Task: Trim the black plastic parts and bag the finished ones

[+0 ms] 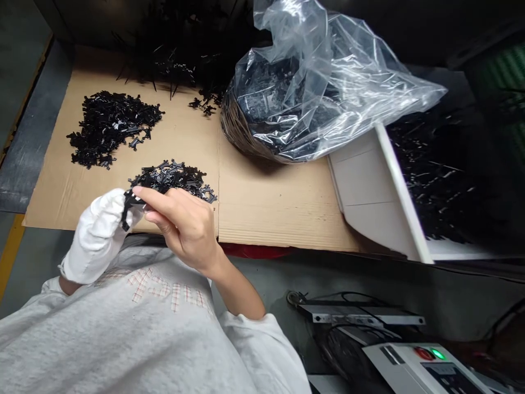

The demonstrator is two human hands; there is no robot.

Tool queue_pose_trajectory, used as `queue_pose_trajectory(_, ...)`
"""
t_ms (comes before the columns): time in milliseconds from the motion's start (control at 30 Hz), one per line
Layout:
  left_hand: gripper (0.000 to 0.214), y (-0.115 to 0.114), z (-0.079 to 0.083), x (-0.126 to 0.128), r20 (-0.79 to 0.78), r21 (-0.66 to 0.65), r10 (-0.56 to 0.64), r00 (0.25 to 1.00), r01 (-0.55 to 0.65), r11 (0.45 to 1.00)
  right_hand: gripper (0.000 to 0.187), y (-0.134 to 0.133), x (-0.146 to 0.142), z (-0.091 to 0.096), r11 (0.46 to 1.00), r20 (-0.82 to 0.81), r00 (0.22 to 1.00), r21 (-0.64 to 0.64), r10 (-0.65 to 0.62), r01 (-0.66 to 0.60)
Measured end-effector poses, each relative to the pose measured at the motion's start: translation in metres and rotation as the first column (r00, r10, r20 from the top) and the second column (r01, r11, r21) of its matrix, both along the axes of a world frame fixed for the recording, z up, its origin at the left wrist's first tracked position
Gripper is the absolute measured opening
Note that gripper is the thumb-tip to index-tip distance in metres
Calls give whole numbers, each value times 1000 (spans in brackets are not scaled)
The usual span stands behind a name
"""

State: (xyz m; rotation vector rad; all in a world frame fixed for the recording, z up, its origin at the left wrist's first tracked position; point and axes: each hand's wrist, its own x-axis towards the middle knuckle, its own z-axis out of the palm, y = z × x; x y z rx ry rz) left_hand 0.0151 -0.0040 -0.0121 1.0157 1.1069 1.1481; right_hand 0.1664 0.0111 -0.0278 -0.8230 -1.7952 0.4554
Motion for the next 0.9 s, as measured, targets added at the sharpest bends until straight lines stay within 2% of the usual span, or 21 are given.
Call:
queue_pose_trajectory(100, 30, 0, -1, -7, -15, -13, -79, 997, 78, 997, 29, 12, 4, -1, 992, 4, 994, -59, -113, 113)
queue_pose_trajectory(167, 29, 7, -7, -12, -158, 63, -70, 985, 81, 995, 33, 27, 10, -4, 964, 49, 974, -139, -221, 225)
queue_pose_trajectory(200, 29, 13, -12, -14, -292, 135, -40, 956, 82, 987, 36, 37, 12, -7, 949, 91, 965, -183, -245, 258)
queue_pose_trajectory(233, 29, 19, -19, -17, -447, 217, 16, 894, 91, 972, 37, 48, 13, -10, 935, 148, 960, -230, -240, 269)
queue_pose_trajectory(267, 30, 26, -27, -19, -606, 279, 77, 792, 121, 953, 38, 60, 13, -14, 926, 217, 954, -274, -205, 261)
queue_pose_trajectory(300, 31, 34, -35, -20, -739, 316, 148, 657, 145, 938, 36, 73, 10, -19, 919, 289, 945, -310, -154, 245)
queue_pose_trajectory(367, 36, 46, -51, -21, -900, 297, 208, 382, 191, 936, 30, 101, -2, -30, 913, 425, 904, -353, -39, 205)
queue_pose_trajectory(433, 41, 53, -61, -19, -971, 208, 175, 165, 208, 956, 24, 127, -21, -42, 916, 522, 852, -363, 47, 171)
queue_pose_trajectory(500, 45, 56, -65, -16, -993, 122, 117, 33, 205, 971, 25, 149, -42, -52, 916, 590, 802, -368, 97, 160)
queue_pose_trajectory(567, 49, 56, -64, -14, -995, 89, 95, -20, 186, 978, 31, 165, -60, -61, 909, 637, 761, -381, 124, 171)
queue_pose_trajectory(633, 51, 56, -63, -16, -994, 105, 107, -5, 156, 982, 34, 175, -70, -66, 901, 652, 748, -390, 125, 189)
queue_pose_trajectory(700, 49, 57, -63, -21, -984, 153, 143, 106, 94, 984, 24, 178, -71, -67, 889, 616, 776, -421, 136, 178)
queue_pose_trajectory(733, 47, 58, -62, -24, -965, 170, 158, 207, 43, 984, 16, 177, -68, -66, 881, 573, 806, -446, 148, 155)
queue_pose_trajectory(800, 40, 60, -60, -30, -860, 160, 179, 477, -80, 984, 7, 171, -57, -58, 852, 427, 887, -518, 176, 80)
queue_pose_trajectory(833, 35, 60, -59, -32, -762, 132, 190, 619, -138, 981, 11, 165, -50, -52, 822, 321, 928, -569, 189, 29)
queue_pose_trajectory(900, 28, 62, -55, -35, -494, 42, 200, 846, -207, 978, 17, 150, -33, -37, 715, 74, 971, -689, 229, -116)
